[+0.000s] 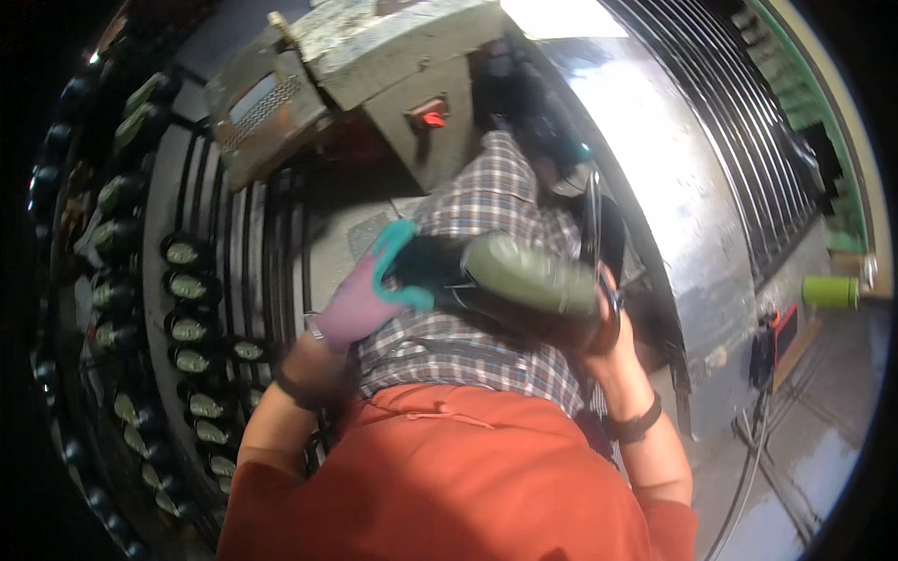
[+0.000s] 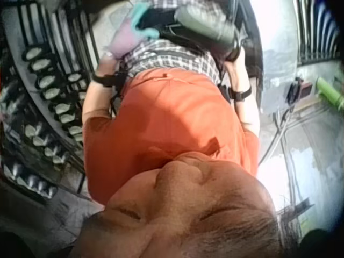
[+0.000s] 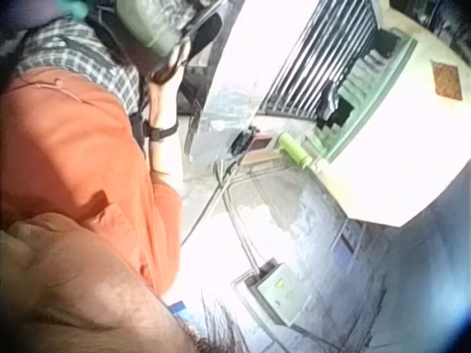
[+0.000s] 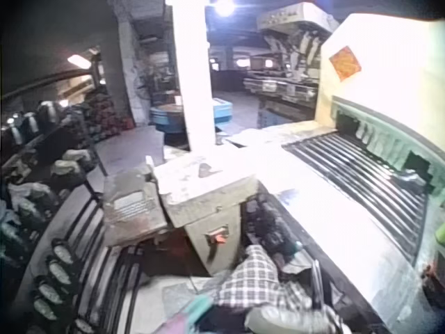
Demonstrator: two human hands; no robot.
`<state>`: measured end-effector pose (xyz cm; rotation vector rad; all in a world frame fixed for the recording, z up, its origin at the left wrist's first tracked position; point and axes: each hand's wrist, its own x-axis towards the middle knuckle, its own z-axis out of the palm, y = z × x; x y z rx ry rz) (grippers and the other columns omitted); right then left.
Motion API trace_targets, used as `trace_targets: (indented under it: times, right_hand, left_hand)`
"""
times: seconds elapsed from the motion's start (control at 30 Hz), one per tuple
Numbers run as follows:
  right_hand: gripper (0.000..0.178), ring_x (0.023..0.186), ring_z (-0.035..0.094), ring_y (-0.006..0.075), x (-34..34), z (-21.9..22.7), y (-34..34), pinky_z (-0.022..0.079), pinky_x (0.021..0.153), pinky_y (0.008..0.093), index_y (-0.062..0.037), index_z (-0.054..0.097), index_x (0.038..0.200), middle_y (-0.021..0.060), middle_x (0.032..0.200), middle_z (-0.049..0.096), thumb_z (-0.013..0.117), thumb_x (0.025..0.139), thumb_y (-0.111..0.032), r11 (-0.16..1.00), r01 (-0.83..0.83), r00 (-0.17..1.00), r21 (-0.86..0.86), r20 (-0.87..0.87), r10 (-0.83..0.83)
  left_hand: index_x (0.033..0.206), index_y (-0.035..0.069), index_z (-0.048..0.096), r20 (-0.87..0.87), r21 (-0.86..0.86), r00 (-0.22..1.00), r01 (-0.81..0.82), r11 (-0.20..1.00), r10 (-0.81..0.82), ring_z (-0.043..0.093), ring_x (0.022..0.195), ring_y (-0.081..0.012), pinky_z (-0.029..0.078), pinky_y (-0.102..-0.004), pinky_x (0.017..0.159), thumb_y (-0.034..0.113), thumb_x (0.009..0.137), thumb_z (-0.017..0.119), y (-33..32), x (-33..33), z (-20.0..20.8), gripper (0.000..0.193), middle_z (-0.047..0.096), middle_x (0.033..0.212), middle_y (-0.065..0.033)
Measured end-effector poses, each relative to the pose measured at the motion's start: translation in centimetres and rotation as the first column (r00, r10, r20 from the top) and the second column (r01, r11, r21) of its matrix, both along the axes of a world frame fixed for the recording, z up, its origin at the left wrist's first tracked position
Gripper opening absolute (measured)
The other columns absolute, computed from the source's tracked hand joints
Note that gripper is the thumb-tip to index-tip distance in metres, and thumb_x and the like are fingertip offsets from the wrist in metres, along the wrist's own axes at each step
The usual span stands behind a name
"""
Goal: The recorder is marking and trimming shoe components using a pen and scissors in an industrial setting.
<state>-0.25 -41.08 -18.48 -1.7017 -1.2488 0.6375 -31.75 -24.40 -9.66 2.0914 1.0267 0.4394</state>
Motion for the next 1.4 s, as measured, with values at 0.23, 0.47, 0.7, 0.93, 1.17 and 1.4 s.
trace_targets:
  times: [0.23, 0.47, 0.7, 0.93, 1.17, 1.4]
  right_hand:
    - [0.05, 0.072, 0.053, 0.0052, -9.0, 9.7, 3.6, 0.043, 0.063, 0.0169, -0.0113, 0.047, 0.129, 0.0016, 0.093, 0.058, 0.07, 0.085, -0.014, 0.94, -0.24, 0.643, -0.242, -0.765, -0.033]
    - [0.04, 0.111, 0.05, 0.0118, -11.5, 8.3, 7.3, 0.044, 0.088, 0.0232, -0.0058, 0.055, 0.122, 0.004, 0.119, 0.052, 0.065, 0.084, -0.001, 0.89, -0.436, 0.801, -0.132, -0.509, 0.317]
    - [0.039, 0.063, 0.045, 0.0013, -8.4, 7.0, 8.4, 0.034, 0.055, 0.0162, -0.0145, 0.054, 0.124, -0.0059, 0.081, 0.054, 0.064, 0.087, -0.008, 0.923, -0.281, 0.89, -0.263, -0.431, 0.148]
    - [0.035, 0.062, 0.046, 0.001, -4.6, 3.4, 6.7, 0.035, 0.055, 0.0158, -0.0168, 0.056, 0.122, -0.0076, 0.082, 0.054, 0.063, 0.088, -0.009, 0.92, -0.234, 0.962, -0.313, -0.211, 0.173]
    - [0.039, 0.095, 0.053, 0.0071, -6.3, 5.7, 5.6, 0.046, 0.079, 0.0187, -0.0066, 0.056, 0.12, -0.0011, 0.112, 0.053, 0.063, 0.084, 0.006, 0.886, -0.253, 0.943, -0.388, -0.302, 0.137]
    - [0.04, 0.101, 0.052, 0.0092, -8.0, 7.7, 5.2, 0.042, 0.087, 0.0225, -0.0063, 0.057, 0.121, -0.0003, 0.114, 0.055, 0.067, 0.082, 0.0, 0.872, -0.248, 0.963, -0.422, -0.204, 0.175]
  left_hand:
    - [0.148, 0.007, 0.021, 0.469, -0.883, 0.598, 0.292, 0.368, 0.65, 0.045, 0.125, -0.0155, 0.041, -0.0285, 0.1, 0.021, 0.088, 0.069, -6.2, 2.8, 0.3, 0.078, 0.045, 0.137, -0.0071]
    - [0.124, 0.002, 0.051, 0.298, -0.894, 0.321, 0.425, 0.145, 0.899, 0.064, 0.095, -0.0173, 0.054, -0.0303, 0.083, 0.018, 0.096, 0.055, -4.4, -3.0, -3.0, 0.033, 0.063, 0.109, -0.0086]
    - [0.117, 0.008, 0.061, 0.312, -0.95, -0.313, -0.103, 0.295, 0.897, 0.062, 0.1, -0.015, 0.049, -0.0324, 0.091, 0.02, 0.095, 0.058, -8.3, -15.6, -6.3, 0.026, 0.064, 0.108, -0.0033]
    - [0.12, 0.01, 0.06, 0.446, -0.864, -0.601, -0.482, 0.144, 0.663, 0.06, 0.105, -0.0187, 0.047, -0.0365, 0.095, 0.022, 0.088, 0.067, -15.6, -30.3, -15.1, 0.035, 0.063, 0.116, -0.0053]
    - [0.119, 0.013, 0.063, 0.38, -0.916, -0.695, -0.372, 0.147, 0.61, 0.059, 0.109, -0.0248, 0.046, -0.044, 0.096, 0.029, 0.085, 0.067, -16.7, -38.0, -18.9, 0.038, 0.064, 0.118, -0.0053]
    - [0.117, 0.008, 0.063, 0.408, -0.876, -0.773, -0.482, -0.031, 0.486, 0.061, 0.107, -0.0214, 0.049, -0.0381, 0.093, 0.019, 0.081, 0.071, -18.2, -40.7, -25.0, 0.039, 0.063, 0.119, -0.0054]
